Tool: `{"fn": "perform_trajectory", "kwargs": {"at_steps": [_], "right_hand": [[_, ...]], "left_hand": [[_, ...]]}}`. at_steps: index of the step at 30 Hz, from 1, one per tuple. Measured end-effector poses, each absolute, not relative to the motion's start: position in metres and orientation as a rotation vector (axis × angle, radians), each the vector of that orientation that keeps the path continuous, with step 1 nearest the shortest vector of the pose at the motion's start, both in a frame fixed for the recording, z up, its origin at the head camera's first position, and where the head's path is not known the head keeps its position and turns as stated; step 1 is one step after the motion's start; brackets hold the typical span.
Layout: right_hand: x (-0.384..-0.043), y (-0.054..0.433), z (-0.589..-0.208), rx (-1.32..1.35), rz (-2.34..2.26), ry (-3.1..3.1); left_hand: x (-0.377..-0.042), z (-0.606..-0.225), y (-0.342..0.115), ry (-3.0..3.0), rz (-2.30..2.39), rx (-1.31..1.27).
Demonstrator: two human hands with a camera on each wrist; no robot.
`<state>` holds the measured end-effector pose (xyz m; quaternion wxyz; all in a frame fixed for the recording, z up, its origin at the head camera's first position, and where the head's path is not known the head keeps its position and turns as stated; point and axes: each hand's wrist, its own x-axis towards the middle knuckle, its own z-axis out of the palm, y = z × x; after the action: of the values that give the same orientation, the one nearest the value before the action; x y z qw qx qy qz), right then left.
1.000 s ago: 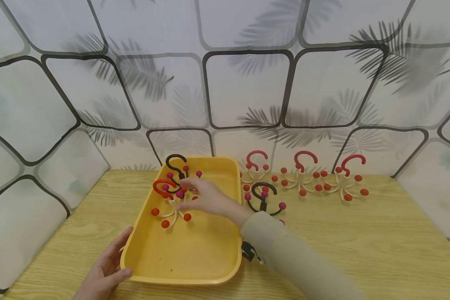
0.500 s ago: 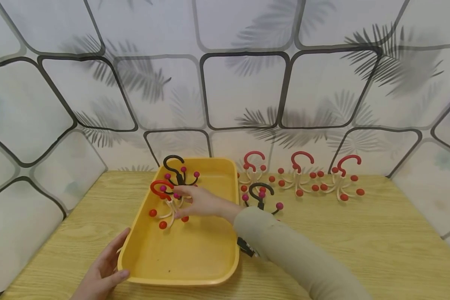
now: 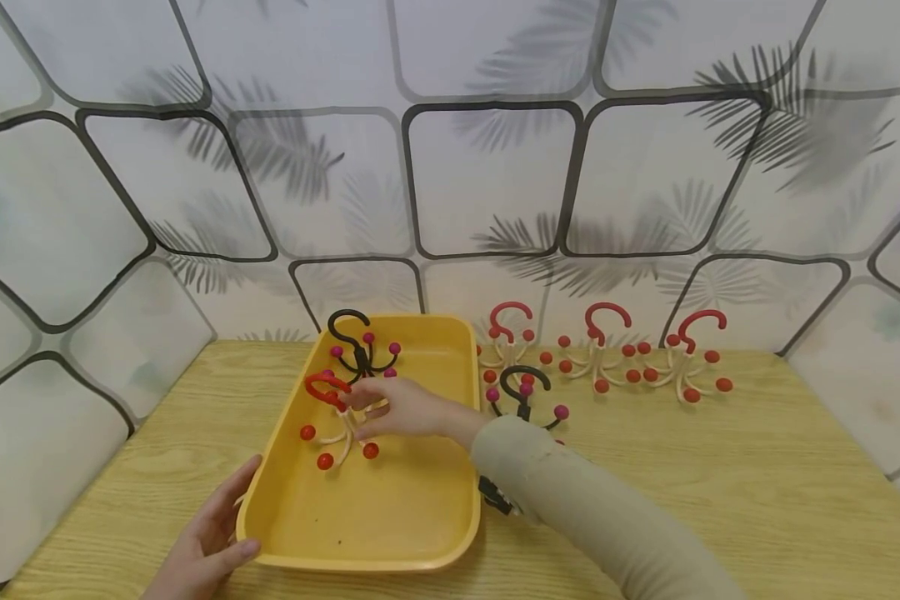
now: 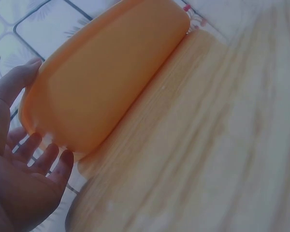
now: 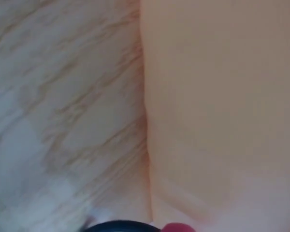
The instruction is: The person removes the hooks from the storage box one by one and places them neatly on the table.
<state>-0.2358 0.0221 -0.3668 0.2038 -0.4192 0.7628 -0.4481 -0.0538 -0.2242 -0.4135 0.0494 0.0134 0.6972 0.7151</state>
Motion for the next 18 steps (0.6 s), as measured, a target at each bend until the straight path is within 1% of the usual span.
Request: {"fn": "perform_trajectory", "kwargs": {"at_steps": [9, 18], "right_hand": [[-0.225, 0.023, -0.362, -1.261, -1.151, 2.196], [-0.212, 0.024, -0.358, -1.303, -1.068, 2.262]], "left_hand": [[-0.054, -0.411, -0.222, 2.129, 2.16, -0.036], [-0.054, -0.412, -0.223, 2.136, 2.172, 0.011]]}}
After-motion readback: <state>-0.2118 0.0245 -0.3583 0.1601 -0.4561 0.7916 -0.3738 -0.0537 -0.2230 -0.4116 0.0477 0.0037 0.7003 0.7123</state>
